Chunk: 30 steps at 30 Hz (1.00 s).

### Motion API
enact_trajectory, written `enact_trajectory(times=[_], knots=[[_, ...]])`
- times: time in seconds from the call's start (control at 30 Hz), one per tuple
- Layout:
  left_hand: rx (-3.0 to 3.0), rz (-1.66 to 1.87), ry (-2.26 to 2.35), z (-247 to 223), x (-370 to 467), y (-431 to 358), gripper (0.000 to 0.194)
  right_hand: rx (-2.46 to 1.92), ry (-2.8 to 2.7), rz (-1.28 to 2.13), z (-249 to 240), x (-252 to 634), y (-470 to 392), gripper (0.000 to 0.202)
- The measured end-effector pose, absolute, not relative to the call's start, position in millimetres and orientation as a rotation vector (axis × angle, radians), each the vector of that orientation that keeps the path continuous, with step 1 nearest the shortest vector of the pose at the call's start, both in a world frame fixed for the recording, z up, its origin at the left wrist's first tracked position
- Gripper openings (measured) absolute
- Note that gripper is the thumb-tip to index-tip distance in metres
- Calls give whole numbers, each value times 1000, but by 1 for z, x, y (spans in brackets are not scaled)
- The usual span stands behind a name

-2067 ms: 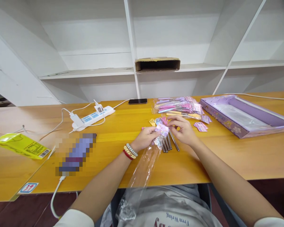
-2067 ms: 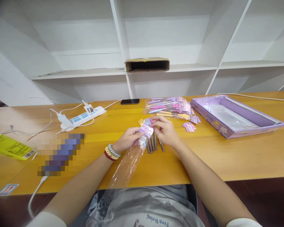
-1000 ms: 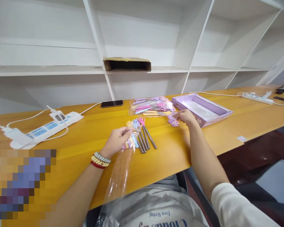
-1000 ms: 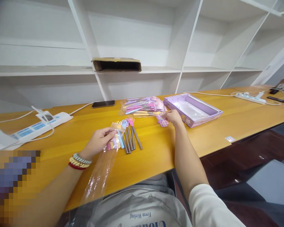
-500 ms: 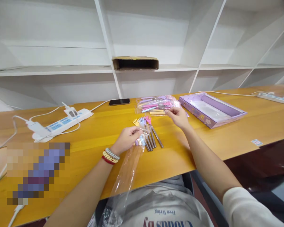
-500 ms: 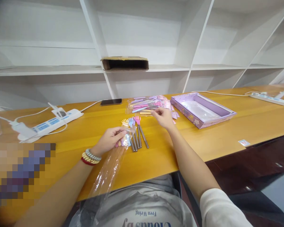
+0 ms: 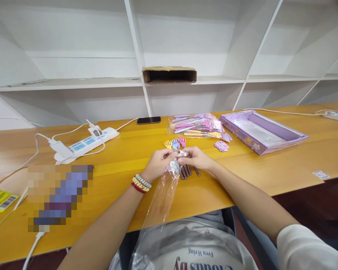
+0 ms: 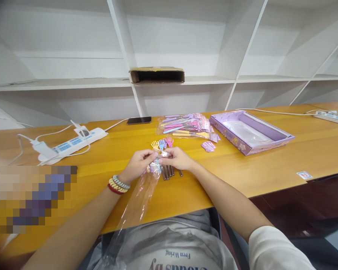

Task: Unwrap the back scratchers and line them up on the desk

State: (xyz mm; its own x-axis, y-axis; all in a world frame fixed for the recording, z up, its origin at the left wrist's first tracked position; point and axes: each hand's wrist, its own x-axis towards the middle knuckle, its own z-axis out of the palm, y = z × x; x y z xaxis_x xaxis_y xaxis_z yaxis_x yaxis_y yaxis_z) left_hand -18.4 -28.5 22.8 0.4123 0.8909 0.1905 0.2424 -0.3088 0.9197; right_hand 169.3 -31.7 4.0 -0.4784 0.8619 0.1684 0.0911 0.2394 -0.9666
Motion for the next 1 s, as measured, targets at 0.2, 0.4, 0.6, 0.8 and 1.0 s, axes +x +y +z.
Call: enact_trajectory(times=[0.2,0.4,0.6,0.8,1.0], knots=[[1613,782,931,32,-24,-27,29,-890,-1647,1315,8,170,-27,34],[1375,1113,1071,34,-25,-24,27,-892,-1507,1400,13,169,-31,48],[1233,1331,988,32,-24,-23,34,-796,-1439,1446,21,149,-52,63],[1239,1292,852,27,-28,-19,38,-885,-1376,904,71,223,-38,45],[1299,1264,976,23,-30,-12,32,-1190,-1206,559,134,369,6,17]])
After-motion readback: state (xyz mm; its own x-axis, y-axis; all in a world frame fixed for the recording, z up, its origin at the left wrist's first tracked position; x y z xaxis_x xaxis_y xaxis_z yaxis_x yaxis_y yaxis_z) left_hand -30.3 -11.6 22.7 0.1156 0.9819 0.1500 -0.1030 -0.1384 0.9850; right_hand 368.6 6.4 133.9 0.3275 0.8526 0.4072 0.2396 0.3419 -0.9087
